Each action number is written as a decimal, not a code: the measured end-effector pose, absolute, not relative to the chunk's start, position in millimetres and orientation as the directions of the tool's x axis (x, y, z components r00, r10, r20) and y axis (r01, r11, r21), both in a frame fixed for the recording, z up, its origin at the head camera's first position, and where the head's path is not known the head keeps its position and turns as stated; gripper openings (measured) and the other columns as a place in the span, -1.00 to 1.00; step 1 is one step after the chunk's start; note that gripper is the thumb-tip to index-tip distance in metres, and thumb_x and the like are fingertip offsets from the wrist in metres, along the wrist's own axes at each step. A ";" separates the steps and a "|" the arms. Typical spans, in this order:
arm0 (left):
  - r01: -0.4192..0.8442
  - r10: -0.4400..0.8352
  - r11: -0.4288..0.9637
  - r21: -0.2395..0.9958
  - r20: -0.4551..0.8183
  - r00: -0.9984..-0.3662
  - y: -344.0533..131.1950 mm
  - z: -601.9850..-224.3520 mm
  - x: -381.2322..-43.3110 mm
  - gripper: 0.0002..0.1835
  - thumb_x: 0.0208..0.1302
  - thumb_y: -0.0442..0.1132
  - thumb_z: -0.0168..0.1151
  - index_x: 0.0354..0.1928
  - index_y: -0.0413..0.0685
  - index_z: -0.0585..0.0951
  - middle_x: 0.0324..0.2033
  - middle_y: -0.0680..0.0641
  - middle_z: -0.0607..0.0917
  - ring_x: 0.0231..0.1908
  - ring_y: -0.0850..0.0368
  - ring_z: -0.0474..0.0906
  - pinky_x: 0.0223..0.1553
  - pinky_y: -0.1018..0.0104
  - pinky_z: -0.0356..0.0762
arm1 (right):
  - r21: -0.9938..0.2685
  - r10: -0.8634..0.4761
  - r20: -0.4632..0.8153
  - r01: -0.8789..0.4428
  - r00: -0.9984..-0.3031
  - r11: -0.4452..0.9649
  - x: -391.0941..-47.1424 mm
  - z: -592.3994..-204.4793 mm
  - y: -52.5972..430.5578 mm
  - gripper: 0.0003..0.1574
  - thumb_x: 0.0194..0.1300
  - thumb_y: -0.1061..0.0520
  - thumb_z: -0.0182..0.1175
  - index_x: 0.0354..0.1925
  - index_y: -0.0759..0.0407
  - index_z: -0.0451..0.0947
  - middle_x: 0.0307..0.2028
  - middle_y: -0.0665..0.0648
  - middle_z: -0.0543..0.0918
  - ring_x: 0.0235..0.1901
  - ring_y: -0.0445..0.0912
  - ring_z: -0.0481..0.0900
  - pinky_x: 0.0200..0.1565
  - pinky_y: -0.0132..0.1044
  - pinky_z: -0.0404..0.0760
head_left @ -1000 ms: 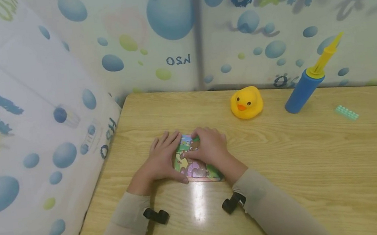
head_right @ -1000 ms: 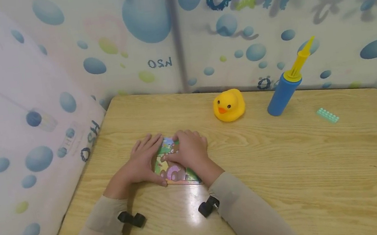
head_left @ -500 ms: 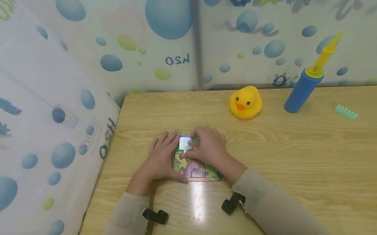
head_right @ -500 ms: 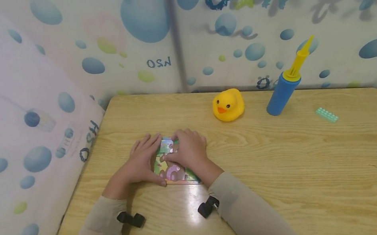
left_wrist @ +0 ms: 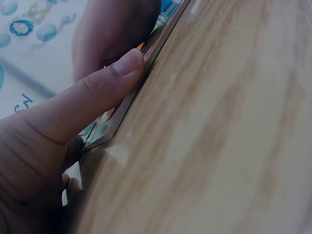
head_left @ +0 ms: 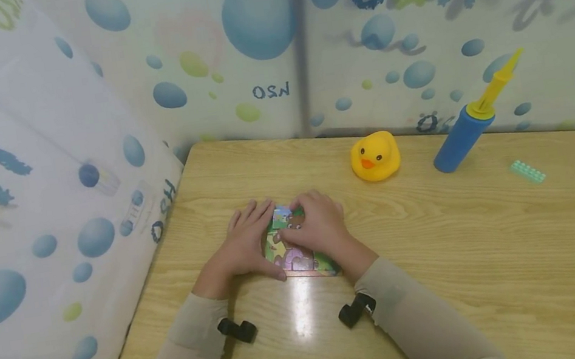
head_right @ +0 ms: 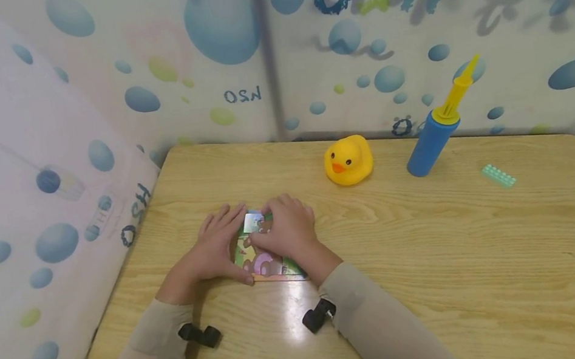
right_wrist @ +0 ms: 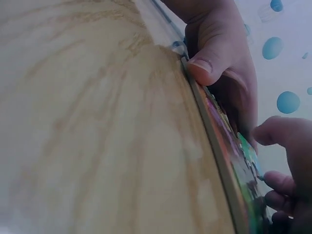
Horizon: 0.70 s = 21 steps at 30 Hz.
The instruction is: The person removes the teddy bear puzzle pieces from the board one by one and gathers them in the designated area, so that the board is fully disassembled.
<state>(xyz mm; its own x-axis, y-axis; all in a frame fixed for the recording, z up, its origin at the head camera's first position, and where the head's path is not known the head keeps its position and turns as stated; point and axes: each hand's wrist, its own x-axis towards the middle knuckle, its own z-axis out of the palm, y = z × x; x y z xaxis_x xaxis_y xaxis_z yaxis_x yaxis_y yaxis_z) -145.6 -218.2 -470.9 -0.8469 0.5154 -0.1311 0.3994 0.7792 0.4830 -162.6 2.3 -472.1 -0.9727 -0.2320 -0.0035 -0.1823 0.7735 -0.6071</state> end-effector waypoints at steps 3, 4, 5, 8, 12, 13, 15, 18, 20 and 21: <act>0.399 0.514 0.783 0.478 -0.135 -0.847 -218.6 -471.5 -145.7 0.73 -0.42 0.54 0.68 0.73 -0.13 -0.04 0.72 -0.05 -0.07 0.67 -0.24 -0.34 0.57 -0.31 -0.48 | -0.633 -0.234 0.015 -0.191 -0.972 0.750 -163.1 -471.8 3.6 -0.40 0.13 -0.25 0.43 0.06 0.00 0.69 0.02 -0.02 0.62 0.06 -0.01 0.55 0.13 0.11 0.38; 0.397 0.513 0.783 0.479 -0.135 -0.848 -218.7 -471.5 -145.8 0.73 -0.41 0.54 0.69 0.73 -0.13 -0.04 0.72 -0.05 -0.07 0.67 -0.24 -0.34 0.57 -0.30 -0.48 | -0.640 -0.235 0.019 -0.192 -0.972 0.743 -163.2 -471.6 4.1 -0.44 0.13 -0.19 0.41 0.05 0.00 0.70 0.02 -0.02 0.63 0.06 -0.02 0.55 0.14 0.11 0.38; 0.396 0.512 0.782 0.481 -0.134 -0.848 -218.8 -471.4 -145.7 0.73 -0.42 0.54 0.69 0.73 -0.12 -0.04 0.72 -0.05 -0.07 0.67 -0.24 -0.33 0.57 -0.30 -0.48 | -0.648 -0.238 0.023 -0.196 -0.971 0.736 -163.5 -471.4 4.5 -0.48 0.13 -0.14 0.39 0.04 0.01 0.70 0.01 -0.02 0.65 0.05 -0.01 0.56 0.14 0.10 0.39; 0.393 0.511 0.777 0.492 -0.129 -0.850 -218.9 -470.9 -145.7 0.73 -0.43 0.52 0.71 0.72 -0.13 -0.01 0.71 -0.05 -0.05 0.67 -0.25 -0.31 0.57 -0.30 -0.48 | -0.673 -0.260 0.030 -0.212 -0.965 0.709 -164.9 -471.6 5.7 -0.55 0.18 -0.03 0.39 0.05 0.02 0.72 0.02 -0.02 0.71 0.05 -0.01 0.58 0.17 0.07 0.39; 0.393 0.512 0.776 0.493 -0.130 -0.849 -218.3 -469.9 -145.8 0.73 -0.45 0.51 0.72 0.72 -0.13 -0.02 0.71 -0.05 -0.06 0.67 -0.25 -0.31 0.58 -0.28 -0.48 | -0.679 -0.302 0.044 -0.251 -0.952 0.690 -166.3 -472.4 6.5 -0.49 0.24 0.05 0.39 0.17 0.04 0.73 0.09 0.02 0.75 0.07 -0.01 0.61 0.16 0.05 0.38; 0.396 0.514 0.776 0.491 -0.126 -0.849 -218.3 -470.0 -145.9 0.73 -0.44 0.50 0.72 0.72 -0.14 -0.01 0.71 -0.06 -0.05 0.67 -0.26 -0.31 0.58 -0.29 -0.47 | -0.664 -0.316 0.045 -0.264 -0.948 0.699 -166.5 -472.9 6.5 -0.44 0.25 0.04 0.39 0.22 0.03 0.72 0.12 0.04 0.74 0.07 -0.01 0.61 0.14 0.05 0.39; 0.399 0.514 0.776 0.488 -0.125 -0.848 -217.9 -469.9 -146.0 0.73 -0.44 0.51 0.72 0.72 -0.14 -0.01 0.71 -0.07 -0.05 0.67 -0.26 -0.30 0.58 -0.30 -0.46 | -0.631 -0.341 0.043 -0.290 -0.939 0.720 -166.4 -473.6 6.4 -0.37 0.25 -0.02 0.42 0.29 0.01 0.70 0.13 0.05 0.70 0.06 -0.01 0.58 0.10 0.04 0.38; 0.399 0.514 0.779 0.484 -0.127 -0.848 -217.6 -469.5 -146.1 0.72 -0.43 0.51 0.71 0.72 -0.14 -0.01 0.71 -0.07 -0.04 0.67 -0.27 -0.29 0.58 -0.31 -0.45 | -0.583 -0.367 0.035 -0.317 -0.930 0.748 -166.6 -474.8 6.0 -0.30 0.24 -0.14 0.46 0.33 -0.05 0.68 0.11 0.05 0.65 0.04 -0.01 0.54 0.03 0.01 0.37; 0.399 0.513 0.780 0.482 -0.129 -0.848 -217.5 -469.2 -146.1 0.73 -0.43 0.51 0.71 0.72 -0.14 -0.01 0.71 -0.07 -0.05 0.67 -0.26 -0.29 0.58 -0.31 -0.46 | -0.578 -0.371 0.027 -0.317 -0.928 0.752 -166.5 -474.4 6.0 -0.29 0.24 -0.18 0.49 0.33 -0.07 0.68 0.10 0.05 0.62 0.04 -0.01 0.53 0.03 0.01 0.36; 0.398 0.513 0.782 0.480 -0.132 -0.848 -217.3 -468.8 -146.1 0.73 -0.43 0.51 0.71 0.72 -0.13 -0.01 0.71 -0.06 -0.05 0.67 -0.26 -0.30 0.58 -0.30 -0.46 | -0.581 -0.370 0.025 -0.315 -0.929 0.751 -166.5 -473.9 5.9 -0.29 0.24 -0.18 0.50 0.32 -0.07 0.69 0.10 0.05 0.62 0.06 0.00 0.53 0.03 0.02 0.36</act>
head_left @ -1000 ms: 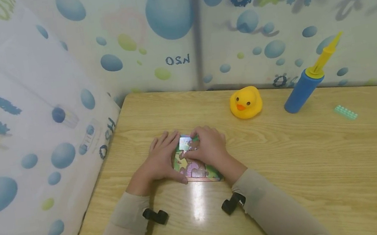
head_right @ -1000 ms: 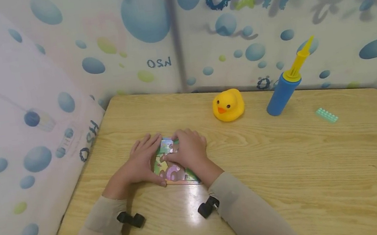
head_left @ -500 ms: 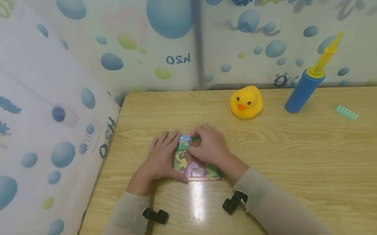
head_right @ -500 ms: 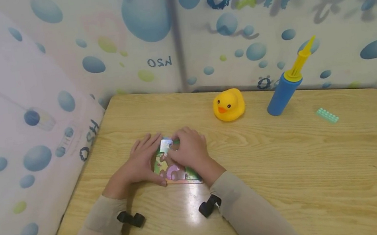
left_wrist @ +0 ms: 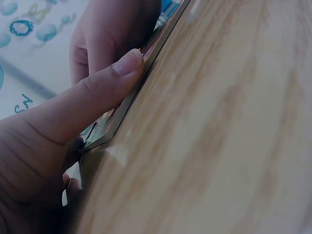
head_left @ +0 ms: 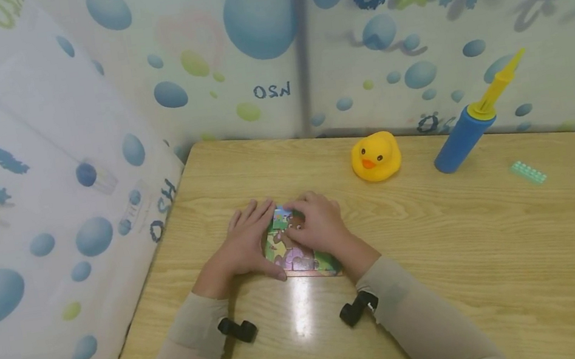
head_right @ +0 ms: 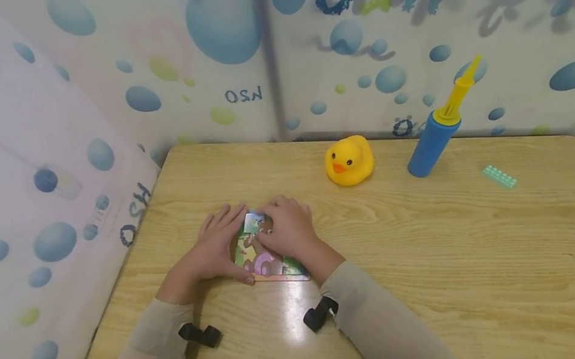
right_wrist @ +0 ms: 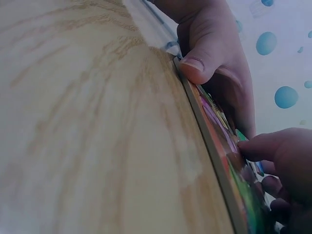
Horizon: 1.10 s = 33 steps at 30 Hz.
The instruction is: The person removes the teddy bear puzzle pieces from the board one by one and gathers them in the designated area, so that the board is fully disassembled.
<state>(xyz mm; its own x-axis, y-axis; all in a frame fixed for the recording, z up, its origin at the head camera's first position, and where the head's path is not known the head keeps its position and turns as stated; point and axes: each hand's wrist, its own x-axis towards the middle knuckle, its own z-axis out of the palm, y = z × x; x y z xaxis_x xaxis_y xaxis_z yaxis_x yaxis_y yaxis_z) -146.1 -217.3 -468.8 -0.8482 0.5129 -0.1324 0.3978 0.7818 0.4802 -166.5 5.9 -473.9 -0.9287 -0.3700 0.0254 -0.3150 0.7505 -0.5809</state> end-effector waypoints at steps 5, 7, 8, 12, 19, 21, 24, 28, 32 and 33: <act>0.393 0.512 0.782 0.484 -0.139 -0.847 -217.3 -468.6 -146.1 0.72 -0.42 0.51 0.71 0.72 -0.14 -0.02 0.72 -0.05 -0.07 0.67 -0.25 -0.32 0.58 -0.28 -0.48 | -0.594 -0.364 0.007 -0.297 -0.931 0.748 -166.4 -471.7 5.5 -0.31 0.25 -0.18 0.53 0.31 -0.07 0.69 0.15 0.04 0.65 0.14 0.04 0.53 0.08 0.05 0.36; 0.392 0.514 0.778 0.492 -0.138 -0.846 -217.4 -468.1 -145.5 0.71 -0.42 0.50 0.72 0.72 -0.14 0.00 0.71 -0.06 -0.07 0.67 -0.25 -0.32 0.58 -0.29 -0.48 | -0.608 -0.360 0.003 -0.287 -0.933 0.740 -166.5 -471.8 5.0 -0.32 0.26 -0.17 0.54 0.30 -0.08 0.68 0.19 0.03 0.67 0.17 0.04 0.53 0.09 0.05 0.36; 0.393 0.516 0.776 0.494 -0.137 -0.846 -217.5 -467.9 -145.3 0.71 -0.42 0.50 0.72 0.72 -0.15 0.02 0.71 -0.06 -0.06 0.67 -0.26 -0.32 0.58 -0.30 -0.48 | -0.615 -0.358 0.003 -0.284 -0.934 0.736 -166.6 -471.9 4.7 -0.33 0.26 -0.17 0.54 0.30 -0.08 0.68 0.20 0.02 0.67 0.18 0.04 0.54 0.10 0.05 0.35; 0.407 0.524 0.767 0.497 -0.119 -0.843 -218.1 -468.9 -145.2 0.67 -0.40 0.48 0.72 0.71 -0.16 0.07 0.71 -0.07 -0.04 0.67 -0.29 -0.30 0.57 -0.33 -0.47 | -0.637 -0.353 0.012 -0.279 -0.936 0.719 -166.5 -472.7 4.9 -0.34 0.27 -0.13 0.56 0.30 -0.12 0.69 0.23 0.00 0.69 0.18 0.02 0.54 0.10 0.05 0.34; 0.418 0.529 0.766 0.489 -0.110 -0.841 -217.9 -471.5 -146.5 0.65 -0.38 0.48 0.72 0.70 -0.16 0.09 0.71 -0.08 -0.04 0.67 -0.29 -0.30 0.57 -0.34 -0.45 | -0.621 -0.381 0.071 -0.340 -0.922 0.706 -165.0 -476.3 7.9 -0.30 0.29 -0.12 0.56 0.36 -0.11 0.67 0.22 0.01 0.70 0.14 0.01 0.55 0.08 0.04 0.35; 0.415 0.526 0.770 0.484 -0.115 -0.842 -217.6 -471.7 -146.8 0.64 -0.38 0.49 0.72 0.70 -0.14 0.10 0.71 -0.07 -0.04 0.67 -0.28 -0.30 0.57 -0.33 -0.45 | -0.577 -0.416 0.120 -0.405 -0.901 0.710 -163.4 -476.5 8.9 -0.29 0.32 -0.12 0.54 0.38 -0.07 0.66 0.22 0.04 0.68 0.16 0.04 0.54 0.09 0.05 0.36; 0.412 0.523 0.773 0.482 -0.117 -0.844 -217.3 -471.3 -146.6 0.63 -0.39 0.48 0.72 0.71 -0.10 0.12 0.71 -0.06 -0.04 0.67 -0.28 -0.29 0.57 -0.33 -0.44 | -0.467 -0.481 0.211 -0.520 -0.851 0.715 -161.3 -476.6 9.9 -0.29 0.37 -0.11 0.50 0.41 -0.02 0.62 0.19 0.07 0.66 0.16 0.07 0.52 0.08 0.07 0.37; 0.411 0.521 0.770 0.489 -0.108 -0.847 -218.0 -471.2 -146.0 0.61 -0.40 0.50 0.72 0.70 -0.07 0.15 0.71 -0.07 -0.02 0.67 -0.30 -0.27 0.57 -0.35 -0.43 | -0.374 -0.531 0.302 -0.611 -0.792 0.698 -159.3 -476.0 11.1 -0.30 0.40 -0.05 0.47 0.42 0.06 0.61 0.15 0.09 0.65 0.11 0.07 0.50 0.07 0.07 0.36; 0.412 0.521 0.768 0.490 -0.104 -0.847 -218.9 -471.4 -145.7 0.63 -0.41 0.52 0.70 0.70 -0.09 0.14 0.71 -0.08 -0.02 0.66 -0.32 -0.27 0.56 -0.37 -0.41 | -0.363 -0.541 0.345 -0.641 -0.767 0.677 -159.3 -476.7 12.8 -0.33 0.39 0.02 0.43 0.41 0.10 0.62 0.11 0.10 0.65 0.08 0.06 0.50 0.07 0.07 0.36; 0.412 0.522 0.767 0.491 -0.106 -0.846 -219.0 -471.2 -145.7 0.64 -0.41 0.52 0.70 0.71 -0.10 0.12 0.71 -0.07 -0.02 0.66 -0.31 -0.27 0.56 -0.37 -0.42 | -0.349 -0.540 0.358 -0.646 -0.762 0.679 -159.7 -477.1 13.5 -0.34 0.38 0.00 0.43 0.39 0.09 0.63 0.10 0.10 0.66 0.08 0.06 0.52 0.06 0.06 0.37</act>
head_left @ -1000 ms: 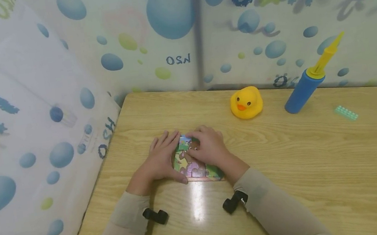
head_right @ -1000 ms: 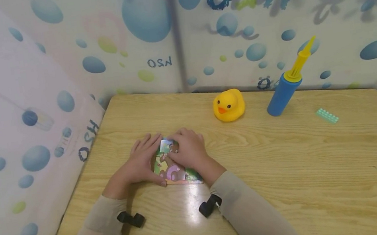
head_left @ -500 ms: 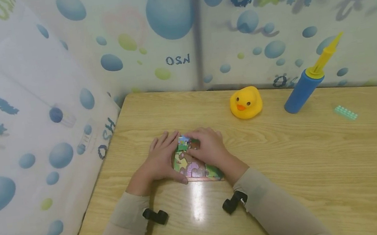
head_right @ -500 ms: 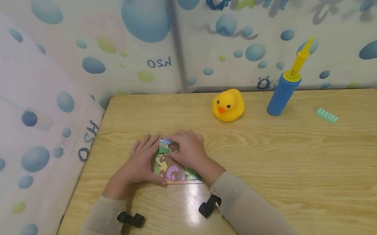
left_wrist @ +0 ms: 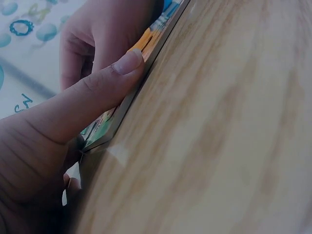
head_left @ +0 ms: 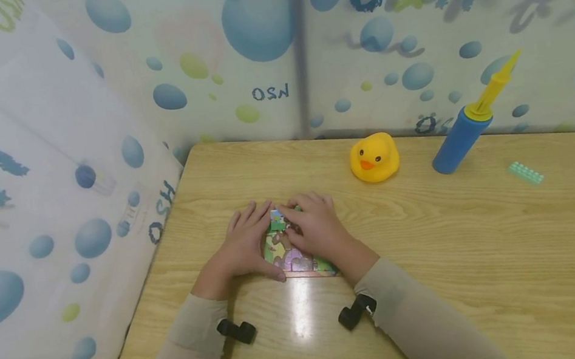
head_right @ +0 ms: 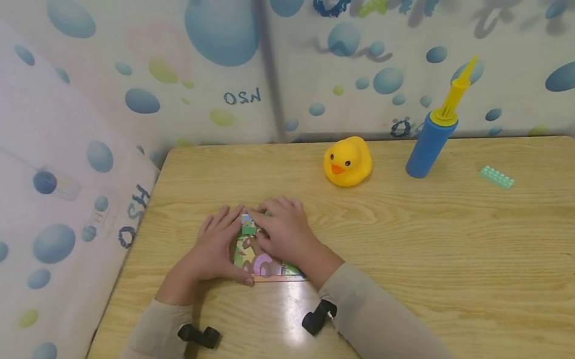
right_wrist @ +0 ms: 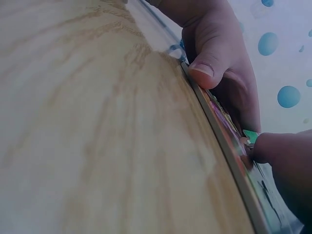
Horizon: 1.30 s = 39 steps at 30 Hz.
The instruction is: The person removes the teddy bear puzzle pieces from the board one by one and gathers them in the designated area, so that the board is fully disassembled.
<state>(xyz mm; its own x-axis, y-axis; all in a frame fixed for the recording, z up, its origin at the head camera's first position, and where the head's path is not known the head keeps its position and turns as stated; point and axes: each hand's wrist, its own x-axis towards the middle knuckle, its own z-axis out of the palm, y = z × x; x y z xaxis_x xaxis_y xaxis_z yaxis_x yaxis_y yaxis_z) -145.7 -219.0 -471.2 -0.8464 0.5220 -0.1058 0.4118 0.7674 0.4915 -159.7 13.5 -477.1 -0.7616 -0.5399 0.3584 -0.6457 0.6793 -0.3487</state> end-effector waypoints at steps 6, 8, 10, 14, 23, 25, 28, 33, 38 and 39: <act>0.410 0.522 0.777 0.478 -0.125 -0.844 -218.0 -471.0 -146.1 0.71 -0.41 0.53 0.69 0.72 -0.12 -0.01 0.72 -0.05 -0.07 0.67 -0.26 -0.31 0.58 -0.29 -0.46 | -0.247 -0.481 0.497 -0.649 -0.722 0.719 -163.6 -483.3 19.0 -0.47 0.20 -0.12 0.53 0.11 0.01 0.83 -0.04 0.00 0.83 -0.07 -0.02 0.69 -0.05 -0.03 0.45; 0.411 0.521 0.781 0.471 -0.127 -0.844 -217.8 -471.1 -146.1 0.72 -0.41 0.53 0.69 0.72 -0.13 -0.02 0.72 -0.06 -0.07 0.67 -0.26 -0.31 0.58 -0.28 -0.46 | -0.245 -0.466 0.531 -0.655 -0.707 0.714 -164.3 -485.2 20.2 -0.54 0.18 -0.10 0.54 0.04 -0.01 0.86 -0.07 -0.02 0.85 -0.12 -0.03 0.71 -0.08 -0.04 0.45; 0.412 0.520 0.784 0.465 -0.129 -0.844 -217.9 -471.2 -146.1 0.72 -0.41 0.53 0.69 0.72 -0.13 -0.02 0.72 -0.06 -0.07 0.67 -0.27 -0.31 0.58 -0.29 -0.46 | -0.246 -0.465 0.549 -0.665 -0.695 0.705 -164.7 -487.2 20.7 -0.58 0.18 -0.10 0.53 0.00 -0.02 0.87 -0.06 -0.03 0.85 -0.15 -0.03 0.72 -0.10 -0.04 0.44; 0.415 0.523 0.783 0.463 -0.130 -0.842 -218.7 -471.8 -146.1 0.71 -0.40 0.53 0.69 0.72 -0.13 -0.02 0.72 -0.06 -0.07 0.67 -0.27 -0.31 0.58 -0.30 -0.46 | -0.257 -0.459 0.563 -0.673 -0.687 0.693 -165.3 -492.0 22.9 -0.59 0.18 -0.10 0.51 -0.02 -0.01 0.87 -0.06 -0.02 0.85 -0.18 -0.02 0.72 -0.10 -0.04 0.45; 0.421 0.541 0.754 0.504 -0.113 -0.834 -220.6 -473.4 -146.5 0.71 -0.37 0.52 0.68 0.72 -0.18 -0.03 0.72 -0.09 -0.09 0.67 -0.28 -0.36 0.57 -0.30 -0.51 | -0.337 -0.394 0.594 -0.662 -0.701 0.670 -168.5 -498.2 45.0 -0.65 0.09 -0.01 0.49 -0.12 0.02 0.88 -0.17 0.00 0.87 -0.24 -0.02 0.76 -0.12 -0.02 0.46; 0.423 0.544 0.746 0.514 -0.105 -0.833 -220.7 -473.1 -146.4 0.70 -0.37 0.51 0.69 0.71 -0.21 -0.03 0.71 -0.12 -0.09 0.66 -0.30 -0.36 0.56 -0.32 -0.51 | -0.348 -0.391 0.590 -0.659 -0.707 0.667 -167.8 -498.2 51.9 -0.65 0.10 -0.02 0.49 -0.11 0.02 0.88 -0.16 -0.01 0.87 -0.23 -0.01 0.76 -0.11 0.00 0.46; 0.423 0.549 0.742 0.520 -0.110 -0.828 -220.2 -471.5 -146.4 0.70 -0.36 0.49 0.70 0.71 -0.21 -0.04 0.71 -0.14 -0.11 0.66 -0.29 -0.38 0.56 -0.31 -0.53 | -0.371 -0.385 0.570 -0.645 -0.726 0.668 -164.9 -497.1 62.1 -0.64 0.12 -0.05 0.49 -0.09 0.02 0.87 -0.14 -0.02 0.87 -0.19 -0.02 0.75 -0.06 0.01 0.44; 0.432 0.558 0.747 0.505 -0.124 -0.820 -220.6 -468.1 -146.1 0.69 -0.32 0.47 0.70 0.71 -0.22 -0.05 0.70 -0.17 -0.13 0.66 -0.30 -0.39 0.56 -0.32 -0.52 | -0.366 -0.387 0.553 -0.633 -0.738 0.682 -160.3 -493.2 73.5 -0.64 0.17 -0.06 0.46 -0.08 0.01 0.86 -0.13 -0.03 0.86 -0.22 -0.04 0.72 -0.02 0.03 0.42; 0.444 0.569 0.748 0.493 -0.133 -0.811 -221.2 -466.7 -145.4 0.66 -0.29 0.43 0.70 0.71 -0.21 -0.06 0.70 -0.19 -0.14 0.66 -0.30 -0.41 0.56 -0.31 -0.53 | -0.347 -0.392 0.567 -0.642 -0.724 0.684 -157.9 -493.9 83.3 -0.64 0.16 -0.06 0.47 -0.09 0.01 0.85 -0.11 -0.01 0.86 -0.20 -0.02 0.72 0.02 0.06 0.44; 0.446 0.572 0.747 0.492 -0.135 -0.809 -221.2 -466.5 -145.2 0.65 -0.28 0.42 0.69 0.71 -0.21 -0.06 0.70 -0.19 -0.15 0.66 -0.29 -0.41 0.56 -0.31 -0.53 | -0.344 -0.390 0.573 -0.643 -0.721 0.684 -157.7 -494.8 86.1 -0.65 0.16 -0.05 0.47 -0.09 0.01 0.85 -0.11 -0.01 0.86 -0.21 -0.02 0.73 0.01 0.06 0.45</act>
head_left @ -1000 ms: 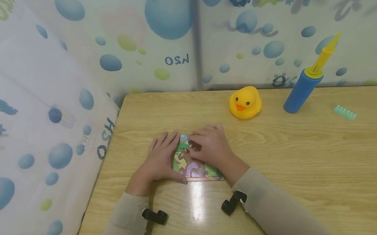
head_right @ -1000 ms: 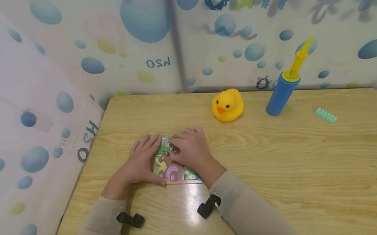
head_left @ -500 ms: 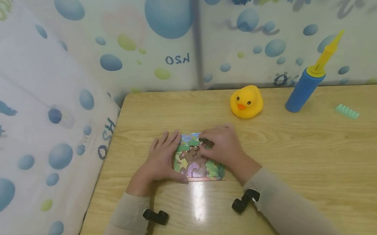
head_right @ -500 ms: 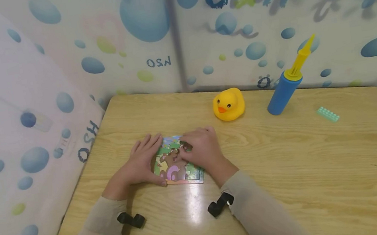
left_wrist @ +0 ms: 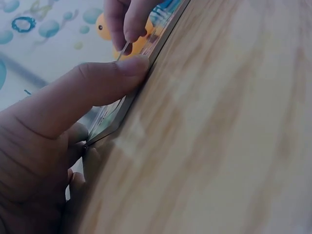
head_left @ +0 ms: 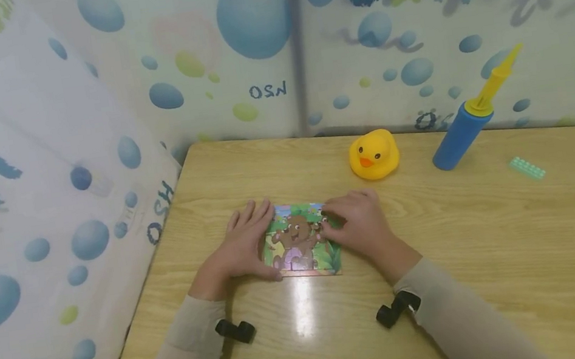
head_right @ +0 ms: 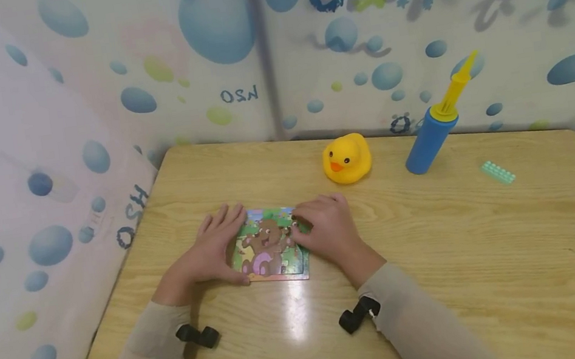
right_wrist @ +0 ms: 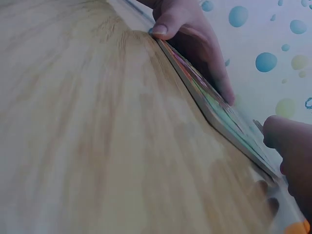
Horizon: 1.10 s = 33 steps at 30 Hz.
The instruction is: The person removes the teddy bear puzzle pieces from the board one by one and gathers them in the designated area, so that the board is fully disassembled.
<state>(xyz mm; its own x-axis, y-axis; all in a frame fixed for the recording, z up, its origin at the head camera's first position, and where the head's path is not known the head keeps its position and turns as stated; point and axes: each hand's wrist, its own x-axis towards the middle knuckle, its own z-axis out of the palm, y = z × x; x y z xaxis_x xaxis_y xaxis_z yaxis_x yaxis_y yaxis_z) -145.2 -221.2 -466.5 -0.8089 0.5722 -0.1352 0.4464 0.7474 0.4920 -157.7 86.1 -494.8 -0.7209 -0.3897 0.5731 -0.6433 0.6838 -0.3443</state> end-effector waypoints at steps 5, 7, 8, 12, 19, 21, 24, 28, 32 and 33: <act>0.459 0.582 0.745 0.484 -0.137 -0.801 -222.8 -469.0 -146.4 0.63 -0.28 0.41 0.66 0.72 -0.18 -0.06 0.70 -0.17 -0.16 0.66 -0.27 -0.44 0.56 -0.30 -0.55 | -0.354 -0.371 0.585 -0.638 -0.722 0.684 -155.5 -494.7 101.5 -0.70 0.16 -0.02 0.46 -0.12 0.01 0.86 -0.12 -0.01 0.86 -0.21 -0.01 0.73 -0.02 0.05 0.45; 0.460 0.583 0.745 0.484 -0.137 -0.801 -223.3 -470.0 -147.1 0.62 -0.28 0.41 0.66 0.72 -0.17 -0.06 0.70 -0.16 -0.17 0.66 -0.26 -0.44 0.56 -0.30 -0.55 | -0.358 -0.366 0.579 -0.630 -0.729 0.689 -154.2 -494.4 108.9 -0.70 0.17 -0.02 0.46 -0.12 0.00 0.86 -0.12 -0.01 0.86 -0.19 -0.01 0.74 -0.03 0.04 0.44; 0.460 0.583 0.745 0.484 -0.138 -0.800 -223.5 -470.5 -147.5 0.62 -0.27 0.41 0.66 0.72 -0.17 -0.06 0.70 -0.16 -0.17 0.66 -0.26 -0.45 0.56 -0.30 -0.56 | -0.359 -0.362 0.574 -0.623 -0.735 0.695 -153.5 -494.4 112.8 -0.70 0.18 -0.02 0.45 -0.11 0.01 0.86 -0.11 -0.01 0.86 -0.18 0.00 0.76 -0.02 0.04 0.44; 0.461 0.585 0.744 0.484 -0.139 -0.799 -223.5 -470.3 -148.0 0.61 -0.26 0.40 0.66 0.72 -0.16 -0.05 0.70 -0.16 -0.17 0.66 -0.26 -0.45 0.56 -0.29 -0.55 | -0.363 -0.346 0.565 -0.603 -0.748 0.711 -150.4 -494.6 128.3 -0.68 0.18 -0.02 0.44 -0.10 0.03 0.87 -0.10 0.03 0.86 -0.14 0.03 0.79 -0.03 0.03 0.45; 0.467 0.589 0.736 0.489 -0.124 -0.798 -223.8 -469.8 -147.2 0.59 -0.25 0.38 0.66 0.71 -0.18 -0.02 0.70 -0.17 -0.14 0.66 -0.27 -0.43 0.56 -0.31 -0.54 | -0.352 -0.338 0.580 -0.602 -0.741 0.717 -145.4 -496.3 149.6 -0.69 0.17 0.05 0.44 -0.12 0.12 0.85 -0.11 0.12 0.86 -0.19 0.09 0.78 -0.11 0.05 0.54; 0.467 0.592 0.730 0.498 -0.120 -0.797 -224.0 -470.0 -146.8 0.59 -0.25 0.37 0.67 0.71 -0.19 -0.02 0.70 -0.18 -0.14 0.66 -0.28 -0.43 0.55 -0.32 -0.55 | -0.352 -0.329 0.576 -0.591 -0.748 0.726 -143.7 -496.2 153.8 -0.69 0.17 0.05 0.43 -0.12 0.13 0.85 -0.12 0.14 0.86 -0.23 0.10 0.75 -0.14 0.04 0.58; 0.464 0.593 0.723 0.512 -0.114 -0.797 -224.7 -470.6 -146.4 0.58 -0.26 0.35 0.68 0.70 -0.21 -0.01 0.69 -0.19 -0.14 0.66 -0.29 -0.43 0.55 -0.32 -0.57 | -0.361 -0.305 0.568 -0.564 -0.764 0.743 -142.2 -495.1 157.8 -0.69 0.18 0.07 0.42 -0.12 0.14 0.85 -0.11 0.16 0.86 -0.25 0.11 0.74 -0.17 0.07 0.62; 0.457 0.593 0.718 0.525 -0.118 -0.796 -225.3 -471.1 -146.1 0.57 -0.26 0.30 0.70 0.70 -0.20 -0.01 0.69 -0.19 -0.15 0.66 -0.28 -0.44 0.54 -0.31 -0.59 | -0.366 -0.290 0.546 -0.535 -0.786 0.761 -141.1 -494.1 159.8 -0.67 0.19 0.07 0.42 -0.09 0.16 0.85 -0.06 0.19 0.85 -0.20 0.15 0.75 -0.10 0.14 0.67; 0.454 0.595 0.718 0.528 -0.127 -0.794 -225.1 -471.0 -146.1 0.57 -0.26 0.27 0.71 0.71 -0.20 -0.02 0.69 -0.18 -0.16 0.66 -0.26 -0.45 0.54 -0.31 -0.59 | -0.376 -0.277 0.524 -0.510 -0.805 0.774 -140.5 -494.3 160.2 -0.66 0.19 0.09 0.43 -0.07 0.17 0.85 -0.02 0.22 0.83 -0.16 0.15 0.75 -0.07 0.13 0.71; 0.455 0.596 0.718 0.527 -0.128 -0.793 -225.0 -470.8 -146.0 0.56 -0.25 0.26 0.71 0.71 -0.20 -0.02 0.69 -0.18 -0.16 0.66 -0.26 -0.45 0.54 -0.31 -0.59 | -0.378 -0.273 0.520 -0.505 -0.809 0.776 -140.3 -494.3 160.2 -0.66 0.18 0.09 0.44 -0.07 0.17 0.85 -0.02 0.22 0.83 -0.16 0.15 0.75 -0.07 0.12 0.71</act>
<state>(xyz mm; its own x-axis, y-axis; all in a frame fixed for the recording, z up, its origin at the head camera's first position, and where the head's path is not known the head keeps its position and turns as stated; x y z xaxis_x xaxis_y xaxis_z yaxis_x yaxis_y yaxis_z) -146.0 -225.0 -470.8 -0.7930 0.5957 -0.1277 0.4545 0.7181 0.5271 -140.3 160.2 -494.3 -0.8093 -0.2734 0.5199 -0.5049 0.7761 -0.3778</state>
